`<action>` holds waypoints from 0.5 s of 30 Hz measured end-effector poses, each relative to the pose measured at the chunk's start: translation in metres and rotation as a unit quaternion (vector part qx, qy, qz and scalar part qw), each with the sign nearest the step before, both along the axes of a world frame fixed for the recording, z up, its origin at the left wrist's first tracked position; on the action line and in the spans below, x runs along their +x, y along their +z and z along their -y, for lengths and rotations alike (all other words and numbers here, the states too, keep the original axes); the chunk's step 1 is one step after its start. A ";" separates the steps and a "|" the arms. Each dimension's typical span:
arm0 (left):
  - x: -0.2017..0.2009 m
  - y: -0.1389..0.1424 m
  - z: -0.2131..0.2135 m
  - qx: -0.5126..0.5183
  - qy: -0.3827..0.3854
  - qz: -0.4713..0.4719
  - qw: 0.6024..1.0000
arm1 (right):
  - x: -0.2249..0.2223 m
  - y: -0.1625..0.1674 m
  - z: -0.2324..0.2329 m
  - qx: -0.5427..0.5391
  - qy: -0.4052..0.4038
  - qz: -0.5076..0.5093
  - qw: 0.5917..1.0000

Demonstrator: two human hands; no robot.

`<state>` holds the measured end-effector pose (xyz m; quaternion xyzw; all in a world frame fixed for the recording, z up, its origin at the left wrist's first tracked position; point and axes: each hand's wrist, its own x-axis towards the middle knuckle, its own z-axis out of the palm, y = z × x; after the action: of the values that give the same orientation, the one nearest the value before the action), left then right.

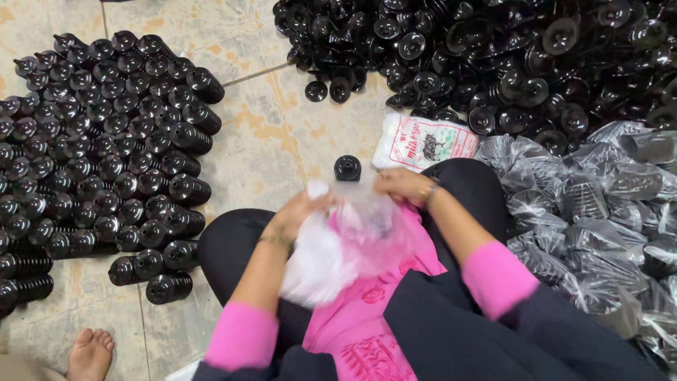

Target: The person sits on the floor among large piles of black plastic holders and packs them one at a time into clear plastic bags, twisting the bags closed and placing the filled bags with a pile of already bagged items.

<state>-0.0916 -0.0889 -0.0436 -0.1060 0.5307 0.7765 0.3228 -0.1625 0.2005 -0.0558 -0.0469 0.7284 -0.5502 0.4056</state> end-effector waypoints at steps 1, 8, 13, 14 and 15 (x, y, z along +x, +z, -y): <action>-0.027 -0.015 -0.012 -0.029 0.041 0.013 0.999 | -0.020 -0.011 0.020 0.073 -0.047 -0.108 0.990; -0.094 -0.077 -0.052 -0.351 0.133 -0.049 0.926 | -0.050 -0.037 0.082 0.247 -0.118 -0.089 0.958; -0.088 -0.083 -0.061 -0.618 0.080 -0.048 0.781 | -0.048 -0.040 0.084 0.113 -0.207 0.053 0.970; -0.087 -0.084 -0.061 -0.623 0.080 -0.063 0.776 | -0.049 -0.042 0.085 0.070 -0.202 0.071 0.974; -0.088 -0.086 -0.063 -0.625 0.076 -0.072 0.773 | -0.049 -0.045 0.086 0.053 -0.213 0.080 0.972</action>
<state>-0.1797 -0.0264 -0.1296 -0.2687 0.9111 0.3006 0.0863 -0.2115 0.1149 -0.1006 0.1751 0.7152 -0.5863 0.3377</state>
